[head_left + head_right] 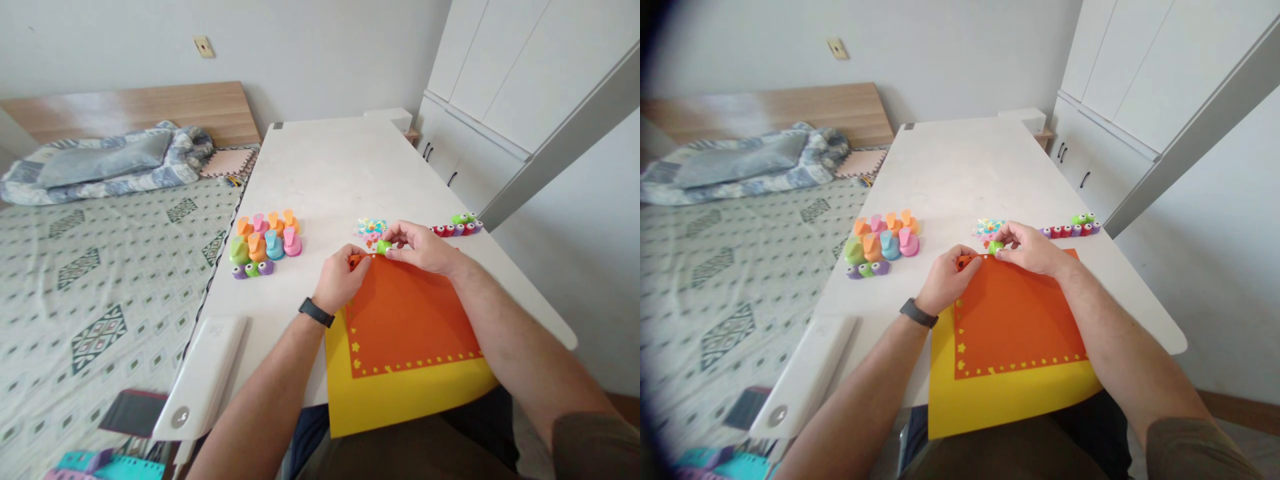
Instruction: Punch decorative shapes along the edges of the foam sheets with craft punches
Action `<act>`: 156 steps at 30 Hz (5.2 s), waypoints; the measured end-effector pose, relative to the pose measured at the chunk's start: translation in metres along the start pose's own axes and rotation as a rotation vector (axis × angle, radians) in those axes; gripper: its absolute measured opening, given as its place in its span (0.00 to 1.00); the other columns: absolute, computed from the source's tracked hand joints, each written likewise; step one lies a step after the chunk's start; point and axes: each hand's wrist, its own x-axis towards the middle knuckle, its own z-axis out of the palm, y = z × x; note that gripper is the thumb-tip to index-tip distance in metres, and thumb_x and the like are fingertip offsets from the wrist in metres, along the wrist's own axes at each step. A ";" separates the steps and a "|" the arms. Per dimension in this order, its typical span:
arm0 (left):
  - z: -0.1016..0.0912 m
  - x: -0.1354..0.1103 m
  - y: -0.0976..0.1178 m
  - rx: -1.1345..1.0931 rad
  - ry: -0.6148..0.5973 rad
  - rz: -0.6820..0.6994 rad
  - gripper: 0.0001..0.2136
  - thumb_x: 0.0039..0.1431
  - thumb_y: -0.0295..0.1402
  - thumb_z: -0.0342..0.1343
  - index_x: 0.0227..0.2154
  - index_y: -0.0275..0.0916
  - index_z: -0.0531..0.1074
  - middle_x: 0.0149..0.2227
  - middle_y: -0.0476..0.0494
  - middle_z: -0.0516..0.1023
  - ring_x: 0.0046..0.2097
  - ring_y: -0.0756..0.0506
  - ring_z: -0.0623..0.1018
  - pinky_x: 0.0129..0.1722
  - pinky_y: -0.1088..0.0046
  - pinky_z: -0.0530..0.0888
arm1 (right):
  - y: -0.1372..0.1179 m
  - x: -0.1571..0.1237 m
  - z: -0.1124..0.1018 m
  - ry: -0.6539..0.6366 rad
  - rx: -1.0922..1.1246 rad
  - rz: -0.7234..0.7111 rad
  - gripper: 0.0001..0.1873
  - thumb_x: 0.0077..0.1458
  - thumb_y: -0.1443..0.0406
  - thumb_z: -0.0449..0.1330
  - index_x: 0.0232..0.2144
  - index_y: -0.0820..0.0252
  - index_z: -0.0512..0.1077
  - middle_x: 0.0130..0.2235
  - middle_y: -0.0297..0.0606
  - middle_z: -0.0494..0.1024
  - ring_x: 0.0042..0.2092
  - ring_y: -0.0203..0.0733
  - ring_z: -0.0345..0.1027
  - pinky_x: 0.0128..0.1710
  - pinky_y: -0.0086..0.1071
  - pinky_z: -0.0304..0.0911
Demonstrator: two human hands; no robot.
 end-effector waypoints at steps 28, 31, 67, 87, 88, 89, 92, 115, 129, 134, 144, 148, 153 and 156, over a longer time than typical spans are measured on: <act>0.000 -0.002 0.006 -0.017 -0.003 0.017 0.10 0.63 0.41 0.55 0.38 0.39 0.75 0.31 0.50 0.78 0.31 0.50 0.73 0.32 0.75 0.67 | 0.010 0.002 0.004 -0.172 0.142 0.064 0.25 0.52 0.60 0.70 0.53 0.56 0.75 0.48 0.41 0.80 0.48 0.47 0.74 0.53 0.43 0.68; 0.000 -0.002 0.007 -0.016 0.000 0.006 0.11 0.63 0.41 0.55 0.37 0.39 0.75 0.31 0.50 0.78 0.31 0.50 0.73 0.32 0.75 0.67 | 0.009 0.001 0.004 -0.196 0.135 0.054 0.26 0.53 0.59 0.69 0.54 0.55 0.75 0.48 0.40 0.80 0.48 0.47 0.74 0.53 0.43 0.68; 0.000 -0.002 0.007 -0.036 -0.007 -0.004 0.10 0.61 0.40 0.57 0.39 0.39 0.75 0.34 0.48 0.80 0.31 0.51 0.74 0.32 0.76 0.69 | 0.004 0.002 0.009 -0.169 0.064 0.107 0.18 0.49 0.62 0.69 0.44 0.58 0.76 0.36 0.34 0.78 0.35 0.40 0.70 0.38 0.33 0.63; 0.002 0.000 -0.003 -0.241 -0.104 -0.094 0.10 0.57 0.38 0.63 0.39 0.38 0.75 0.38 0.43 0.84 0.38 0.47 0.82 0.35 0.74 0.75 | 0.001 0.002 0.011 -0.212 -0.032 0.089 0.17 0.49 0.63 0.68 0.44 0.59 0.77 0.35 0.34 0.79 0.36 0.40 0.72 0.38 0.32 0.64; 0.002 0.000 -0.003 -0.246 -0.099 -0.096 0.10 0.57 0.38 0.63 0.38 0.38 0.75 0.37 0.43 0.84 0.37 0.47 0.82 0.35 0.75 0.75 | 0.000 0.002 0.011 -0.213 -0.040 0.092 0.17 0.49 0.64 0.68 0.44 0.59 0.77 0.35 0.34 0.79 0.36 0.40 0.72 0.38 0.32 0.64; 0.002 0.000 -0.002 -0.249 -0.093 -0.096 0.10 0.57 0.37 0.63 0.38 0.38 0.75 0.37 0.43 0.84 0.37 0.47 0.82 0.35 0.75 0.75 | -0.001 0.002 0.011 -0.214 -0.047 0.094 0.17 0.49 0.64 0.67 0.44 0.59 0.77 0.35 0.34 0.78 0.36 0.40 0.71 0.37 0.32 0.64; 0.002 0.000 0.000 -0.241 -0.081 -0.096 0.09 0.57 0.36 0.63 0.38 0.38 0.75 0.36 0.44 0.84 0.37 0.47 0.82 0.35 0.75 0.75 | -0.002 0.002 0.011 -0.216 -0.057 0.098 0.16 0.50 0.64 0.67 0.43 0.59 0.77 0.35 0.34 0.78 0.36 0.40 0.71 0.37 0.32 0.64; -0.002 -0.001 0.004 -0.208 -0.088 -0.043 0.15 0.56 0.35 0.64 0.45 0.38 0.72 0.42 0.41 0.83 0.44 0.46 0.83 0.47 0.69 0.79 | -0.002 0.002 0.010 -0.227 -0.116 0.062 0.16 0.50 0.63 0.67 0.43 0.58 0.77 0.36 0.35 0.79 0.36 0.41 0.71 0.39 0.33 0.64; -0.001 0.000 -0.007 -0.112 -0.099 -0.058 0.09 0.57 0.34 0.61 0.41 0.40 0.76 0.38 0.44 0.84 0.41 0.45 0.83 0.44 0.69 0.80 | -0.001 0.002 0.015 -0.246 -0.178 0.014 0.16 0.51 0.64 0.66 0.44 0.58 0.76 0.38 0.36 0.80 0.38 0.42 0.71 0.42 0.34 0.64; 0.000 0.000 -0.004 -0.151 -0.080 -0.075 0.09 0.57 0.34 0.62 0.40 0.39 0.76 0.38 0.43 0.84 0.40 0.45 0.84 0.42 0.70 0.80 | -0.004 0.000 0.014 -0.267 -0.143 0.001 0.16 0.54 0.64 0.64 0.46 0.58 0.75 0.41 0.37 0.80 0.41 0.43 0.72 0.45 0.34 0.64; -0.001 0.000 -0.006 -0.185 -0.074 -0.072 0.09 0.57 0.34 0.63 0.40 0.39 0.75 0.38 0.42 0.84 0.41 0.45 0.84 0.40 0.71 0.79 | -0.008 -0.003 0.014 -0.267 -0.139 -0.050 0.18 0.57 0.63 0.63 0.50 0.58 0.74 0.46 0.39 0.80 0.45 0.44 0.73 0.49 0.35 0.64; -0.001 0.000 -0.005 -0.193 -0.075 -0.078 0.09 0.57 0.35 0.63 0.40 0.39 0.75 0.39 0.42 0.84 0.41 0.45 0.84 0.39 0.72 0.79 | -0.007 -0.003 0.014 -0.261 -0.163 -0.060 0.19 0.59 0.62 0.62 0.52 0.57 0.73 0.47 0.40 0.80 0.47 0.45 0.73 0.50 0.36 0.64; -0.001 0.000 -0.004 -0.194 -0.072 -0.090 0.10 0.57 0.35 0.63 0.40 0.38 0.75 0.39 0.42 0.84 0.39 0.46 0.83 0.37 0.74 0.78 | -0.005 -0.003 0.014 -0.230 -0.184 -0.042 0.23 0.58 0.61 0.63 0.55 0.56 0.72 0.50 0.41 0.79 0.49 0.47 0.73 0.51 0.38 0.64; -0.001 0.000 -0.004 -0.202 -0.074 -0.090 0.09 0.57 0.36 0.63 0.39 0.39 0.75 0.39 0.42 0.84 0.39 0.46 0.83 0.36 0.74 0.77 | -0.006 -0.003 0.014 -0.233 -0.169 -0.025 0.20 0.57 0.61 0.64 0.52 0.57 0.74 0.48 0.40 0.80 0.47 0.46 0.73 0.50 0.37 0.64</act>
